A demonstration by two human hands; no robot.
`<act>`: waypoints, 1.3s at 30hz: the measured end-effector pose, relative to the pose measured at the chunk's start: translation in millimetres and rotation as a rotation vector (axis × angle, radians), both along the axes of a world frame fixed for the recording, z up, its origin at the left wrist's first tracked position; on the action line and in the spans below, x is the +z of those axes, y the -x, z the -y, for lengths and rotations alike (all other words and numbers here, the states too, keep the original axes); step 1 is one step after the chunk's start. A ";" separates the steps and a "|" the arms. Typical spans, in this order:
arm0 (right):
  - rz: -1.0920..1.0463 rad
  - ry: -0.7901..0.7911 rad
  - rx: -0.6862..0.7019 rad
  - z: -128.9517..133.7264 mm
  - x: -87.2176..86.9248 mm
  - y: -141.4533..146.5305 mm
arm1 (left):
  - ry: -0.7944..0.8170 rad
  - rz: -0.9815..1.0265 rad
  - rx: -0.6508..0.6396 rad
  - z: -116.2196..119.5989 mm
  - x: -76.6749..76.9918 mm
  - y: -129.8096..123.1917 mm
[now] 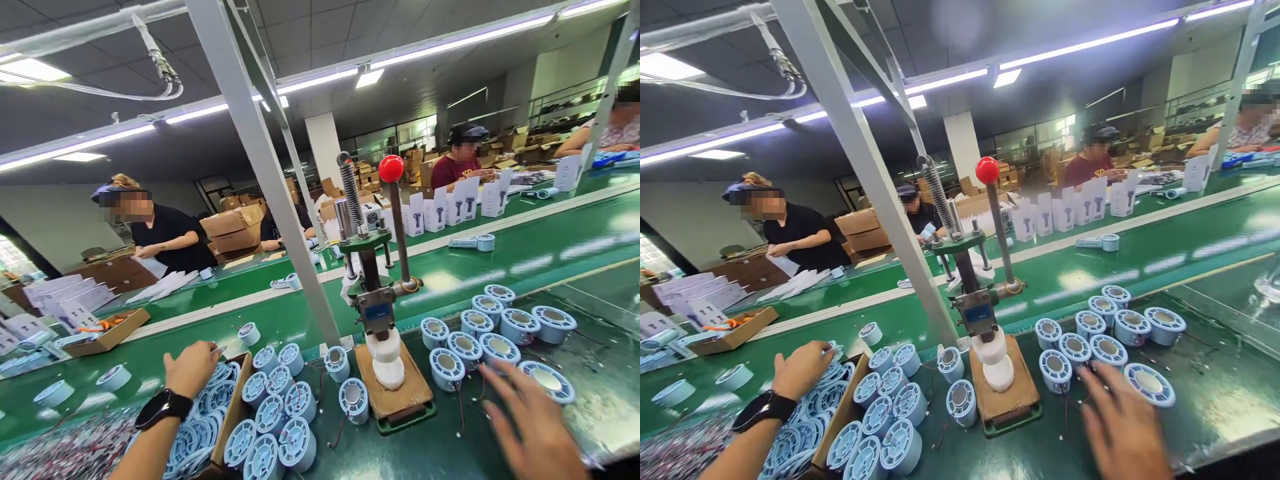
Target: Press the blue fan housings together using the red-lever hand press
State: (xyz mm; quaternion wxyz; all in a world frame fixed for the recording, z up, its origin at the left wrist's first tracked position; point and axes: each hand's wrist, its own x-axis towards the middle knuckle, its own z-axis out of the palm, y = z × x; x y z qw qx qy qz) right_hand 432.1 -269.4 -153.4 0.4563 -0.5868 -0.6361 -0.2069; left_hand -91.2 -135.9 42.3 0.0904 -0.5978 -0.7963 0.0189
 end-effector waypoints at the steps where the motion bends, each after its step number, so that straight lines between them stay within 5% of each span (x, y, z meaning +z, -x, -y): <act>1: 0.014 -0.003 0.113 -2.7 9.6 29.0 | 0.008 -0.013 0.009 -3.0 0.3 0.0; 6: 0.045 0.142 0.463 -30.4 23.0 167.1 | 0.074 -0.070 0.005 -7.8 -1.8 0.7; 9: 0.056 0.295 0.584 -39.2 15.0 203.7 | 0.064 -0.062 -0.058 -3.6 -3.4 7.8; 13: 0.060 0.321 0.766 -34.5 5.9 194.2 | 0.034 -0.019 -0.106 4.7 -3.4 20.0; 21: 0.056 -0.045 0.844 -25.1 -10.3 164.6 | 0.084 0.038 -0.247 19.9 7.9 30.0; 32: 0.046 -0.022 0.873 -21.0 -8.6 162.5 | 0.142 0.126 -0.397 41.5 9.0 13.7; 39: 0.009 -0.002 0.893 -21.7 -12.1 163.0 | 0.002 0.148 -0.351 46.1 12.4 2.8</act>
